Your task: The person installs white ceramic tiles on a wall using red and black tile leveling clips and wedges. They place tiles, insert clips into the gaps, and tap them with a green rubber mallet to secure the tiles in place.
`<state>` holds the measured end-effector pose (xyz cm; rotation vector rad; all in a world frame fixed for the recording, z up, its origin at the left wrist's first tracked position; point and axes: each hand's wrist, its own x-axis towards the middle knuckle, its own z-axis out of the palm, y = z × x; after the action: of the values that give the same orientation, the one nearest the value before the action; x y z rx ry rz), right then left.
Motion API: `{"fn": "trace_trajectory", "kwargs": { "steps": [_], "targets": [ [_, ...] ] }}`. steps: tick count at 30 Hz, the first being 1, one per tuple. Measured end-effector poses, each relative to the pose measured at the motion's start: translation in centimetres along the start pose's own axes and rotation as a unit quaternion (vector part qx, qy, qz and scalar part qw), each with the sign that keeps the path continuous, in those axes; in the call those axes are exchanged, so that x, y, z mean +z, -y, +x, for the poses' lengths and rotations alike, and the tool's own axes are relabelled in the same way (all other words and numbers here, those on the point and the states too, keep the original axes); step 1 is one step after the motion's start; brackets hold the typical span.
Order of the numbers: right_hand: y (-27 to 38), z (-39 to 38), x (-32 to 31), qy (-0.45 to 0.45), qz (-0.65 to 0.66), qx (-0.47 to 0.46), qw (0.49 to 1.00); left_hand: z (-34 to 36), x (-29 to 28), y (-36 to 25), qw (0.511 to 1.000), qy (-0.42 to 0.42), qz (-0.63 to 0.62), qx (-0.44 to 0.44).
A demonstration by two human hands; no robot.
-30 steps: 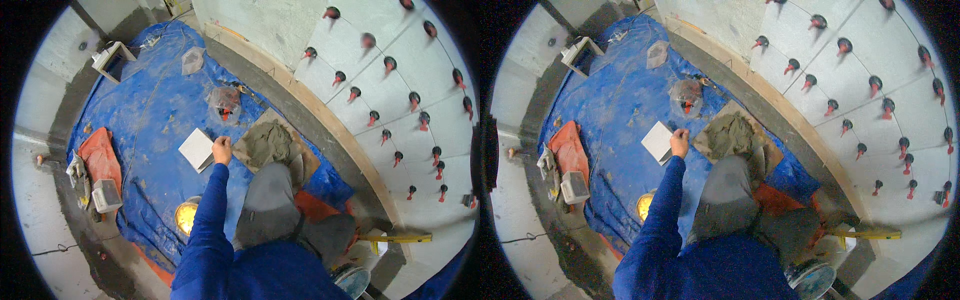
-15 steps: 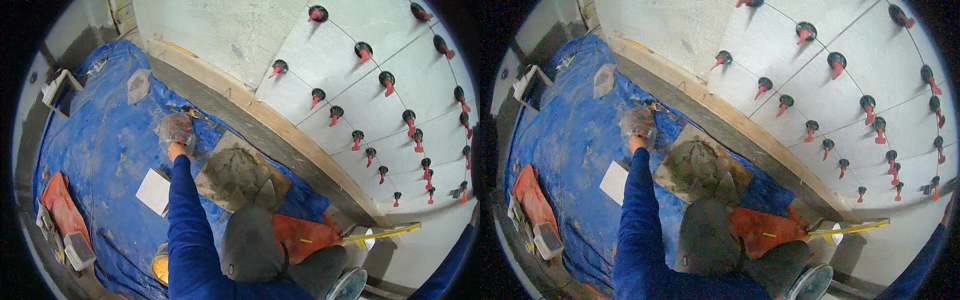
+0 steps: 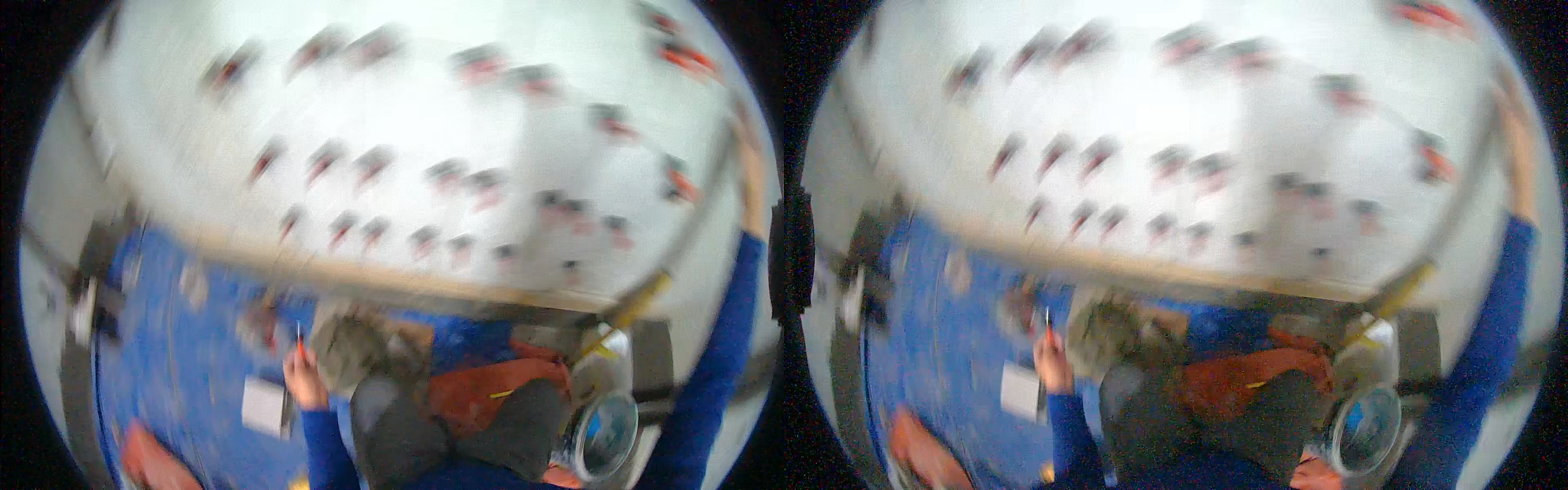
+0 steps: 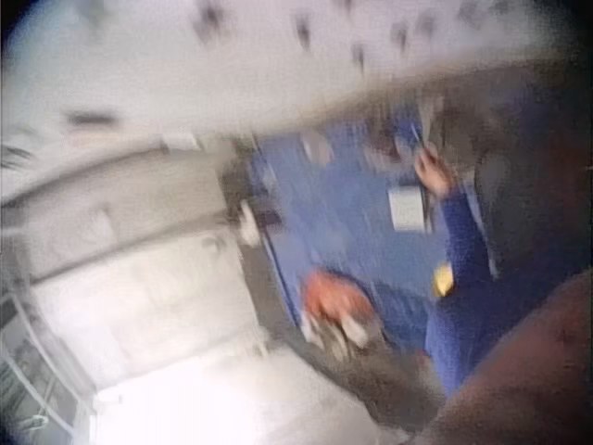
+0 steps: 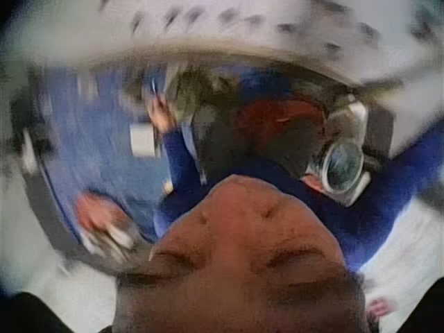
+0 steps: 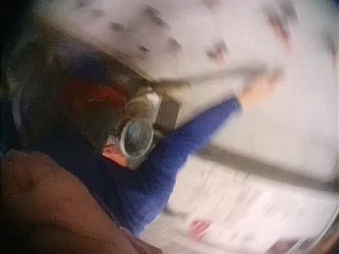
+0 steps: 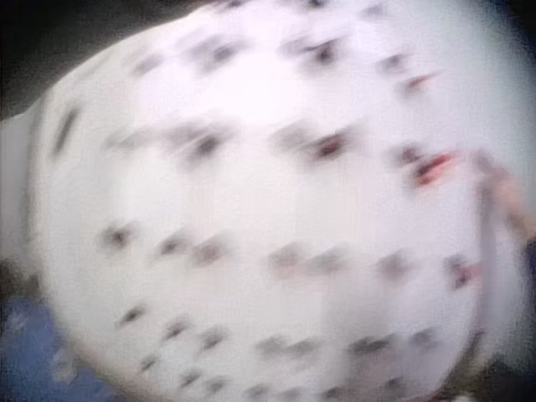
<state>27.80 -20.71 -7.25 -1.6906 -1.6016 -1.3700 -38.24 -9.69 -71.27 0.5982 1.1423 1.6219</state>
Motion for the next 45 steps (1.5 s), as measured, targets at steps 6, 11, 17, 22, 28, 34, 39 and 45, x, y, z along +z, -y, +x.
{"fn": "trace_trajectory", "kwargs": {
  "steps": [6,11,17,22,28,34,39,45],
  "targets": [
    [7.3,-10.4,-0.9,-0.224,0.207,0.349,0.886,-19.2,22.4,-17.4,0.879,0.362,0.056,-0.305],
    [17.1,-14.6,-9.2,0.164,0.555,0.504,0.641,-28.3,37.7,-28.1,0.865,0.403,0.046,-0.297],
    [17.2,-6.5,-15.0,0.147,0.528,0.505,0.666,-35.2,47.8,-36.6,0.845,0.434,0.017,-0.314],
    [15.2,1.1,-20.4,0.122,0.521,0.538,0.651,-36.0,50.4,-45.2,0.830,0.483,0.197,-0.199],
    [16.0,5.8,-24.4,0.153,0.472,0.558,0.665,-34.6,52.6,-51.4,0.768,0.584,0.119,-0.233],
    [14.5,5.7,-21.9,0.134,0.492,0.626,0.590,-34.9,56.6,-53.5,0.750,0.573,0.324,0.062],
    [11.9,4.6,-15.4,0.125,0.486,0.646,0.576,-32.0,65.4,-56.9,0.620,0.459,0.358,0.526],
    [12.6,2.8,-9.1,0.095,0.520,0.632,0.567,-30.9,73.4,-55.6,0.367,0.453,0.413,0.700]
  ]
}}
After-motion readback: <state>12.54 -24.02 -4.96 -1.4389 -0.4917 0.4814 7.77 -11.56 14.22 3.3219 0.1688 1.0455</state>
